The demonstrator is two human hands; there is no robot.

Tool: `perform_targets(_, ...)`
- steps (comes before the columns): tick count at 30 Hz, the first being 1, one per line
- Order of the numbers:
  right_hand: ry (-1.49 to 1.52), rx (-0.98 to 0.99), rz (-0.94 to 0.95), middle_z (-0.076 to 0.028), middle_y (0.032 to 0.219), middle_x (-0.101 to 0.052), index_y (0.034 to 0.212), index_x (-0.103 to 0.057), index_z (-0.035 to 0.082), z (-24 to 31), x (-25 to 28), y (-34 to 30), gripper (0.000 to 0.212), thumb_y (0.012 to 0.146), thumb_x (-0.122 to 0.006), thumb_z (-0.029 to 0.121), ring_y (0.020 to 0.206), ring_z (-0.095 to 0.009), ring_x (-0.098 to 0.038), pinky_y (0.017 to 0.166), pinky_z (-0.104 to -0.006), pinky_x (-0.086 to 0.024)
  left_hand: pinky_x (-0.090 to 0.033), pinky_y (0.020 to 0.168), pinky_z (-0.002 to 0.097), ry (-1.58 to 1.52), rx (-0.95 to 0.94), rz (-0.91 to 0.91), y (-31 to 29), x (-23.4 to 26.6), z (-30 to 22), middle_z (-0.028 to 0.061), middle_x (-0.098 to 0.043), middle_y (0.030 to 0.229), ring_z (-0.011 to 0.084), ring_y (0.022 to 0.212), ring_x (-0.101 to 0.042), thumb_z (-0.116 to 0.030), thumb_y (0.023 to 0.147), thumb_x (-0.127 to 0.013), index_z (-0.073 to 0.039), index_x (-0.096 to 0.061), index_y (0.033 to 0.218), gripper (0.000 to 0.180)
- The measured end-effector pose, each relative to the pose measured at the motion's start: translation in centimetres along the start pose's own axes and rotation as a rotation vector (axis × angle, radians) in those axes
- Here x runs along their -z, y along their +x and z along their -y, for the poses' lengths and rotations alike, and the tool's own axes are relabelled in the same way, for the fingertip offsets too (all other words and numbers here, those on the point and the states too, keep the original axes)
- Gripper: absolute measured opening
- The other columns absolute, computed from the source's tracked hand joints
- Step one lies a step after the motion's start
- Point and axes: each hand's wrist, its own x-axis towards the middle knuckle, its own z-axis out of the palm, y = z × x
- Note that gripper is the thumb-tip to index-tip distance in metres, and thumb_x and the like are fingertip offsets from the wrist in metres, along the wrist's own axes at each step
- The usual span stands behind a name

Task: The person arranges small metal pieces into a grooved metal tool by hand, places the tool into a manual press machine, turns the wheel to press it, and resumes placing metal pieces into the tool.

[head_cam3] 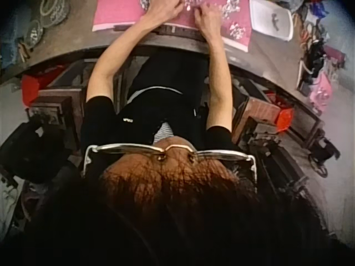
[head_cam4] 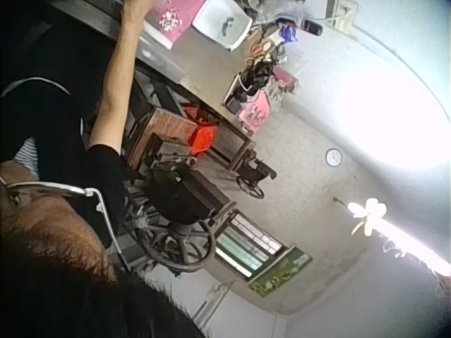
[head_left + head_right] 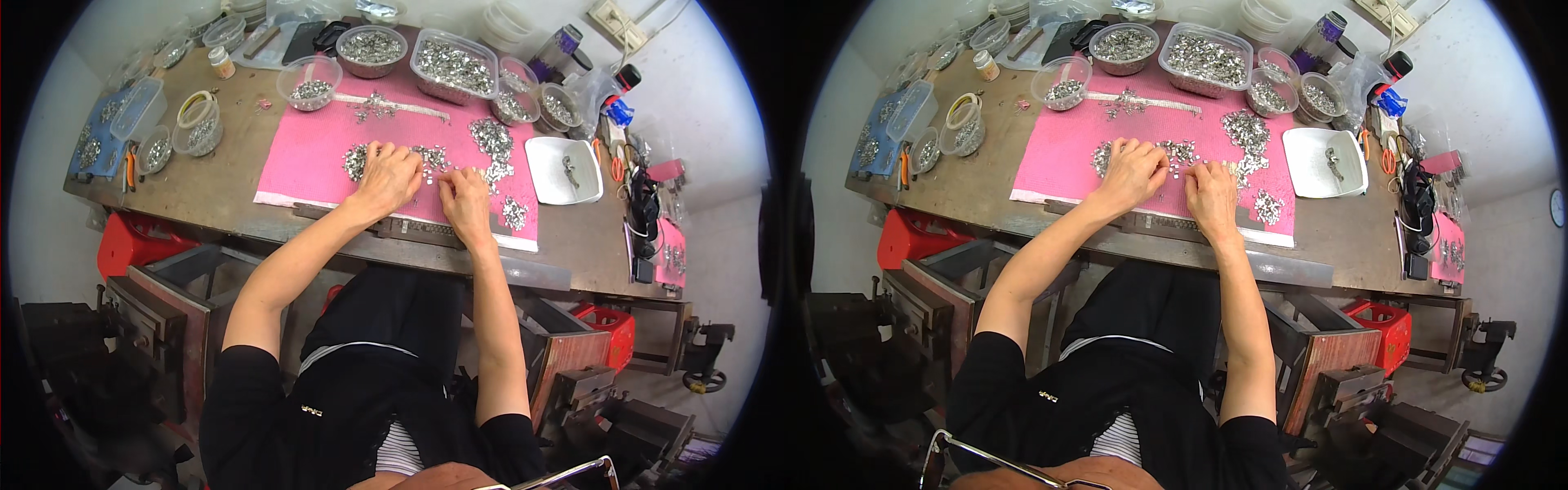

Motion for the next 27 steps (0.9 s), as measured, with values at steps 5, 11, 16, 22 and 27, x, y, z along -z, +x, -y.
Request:
perform_targets(5,0.050,-0.030,0.006,-0.011,0.088,-0.063,0.092,-0.070,0.007,-0.2,-0.2,-0.1,0.008,0.086,-0.072,0.011,0.089,-0.032,-0.062,0.081,-0.0451,-0.045,-0.037,0.097,0.0472,-0.026,-0.050,0.000,-0.2,0.6,0.3,0.0035,-0.063,0.087,0.0244,0.089,-0.059,-0.017,0.085,-0.076,-0.010,-0.070,0.088,0.009)
perform_targets(11,0.000,-0.041,0.028,-0.011,0.085,-0.062,0.089,-0.069,0.006,0.0,-0.3,0.2,0.010,0.085,-0.074,0.013,0.086,-0.032,-0.062,0.081,-0.0452,-0.045,-0.037,0.098,0.0476,-0.040,-0.030,0.087,0.3,0.7,0.7,0.0035,-0.064,0.088,0.0238,0.089,-0.059,-0.017,0.085,-0.077,-0.011,-0.070,0.090,0.010)
perform_targets(16,0.032,-0.065,0.067,-0.011,0.084,-0.062,0.087,-0.068,0.006,0.4,-0.1,-0.2,0.011,0.084,-0.076,0.013,0.086,-0.031,-0.062,0.079,-0.0447,-0.043,-0.036,0.100,0.0473,-0.029,-0.078,0.079,0.9,0.5,1.4,0.0027,-0.064,0.087,0.0233,0.090,-0.059,-0.018,0.085,-0.076,-0.012,-0.071,0.090,0.009)
perform_targets(22,0.085,-0.030,0.116,-0.011,0.085,-0.062,0.088,-0.069,0.006,1.2,0.5,-0.3,0.010,0.085,-0.076,0.012,0.085,-0.031,-0.062,0.078,-0.0441,-0.043,-0.036,0.100,0.0482,-0.100,-0.153,0.100,1.3,0.3,2.6,0.0022,-0.064,0.086,0.0226,0.092,-0.059,-0.020,0.084,-0.076,-0.014,-0.073,0.090,0.009)
perform_targets(27,0.219,-0.073,0.082,-0.011,0.086,-0.062,0.088,-0.068,0.006,0.8,0.0,-0.7,0.010,0.084,-0.076,0.011,0.086,-0.031,-0.062,0.077,-0.0442,-0.044,-0.036,0.101,0.0483,-0.074,-0.182,0.219,2.3,0.9,2.6,0.0019,-0.064,0.086,0.0228,0.093,-0.059,-0.022,0.083,-0.076,-0.014,-0.071,0.088,0.010)
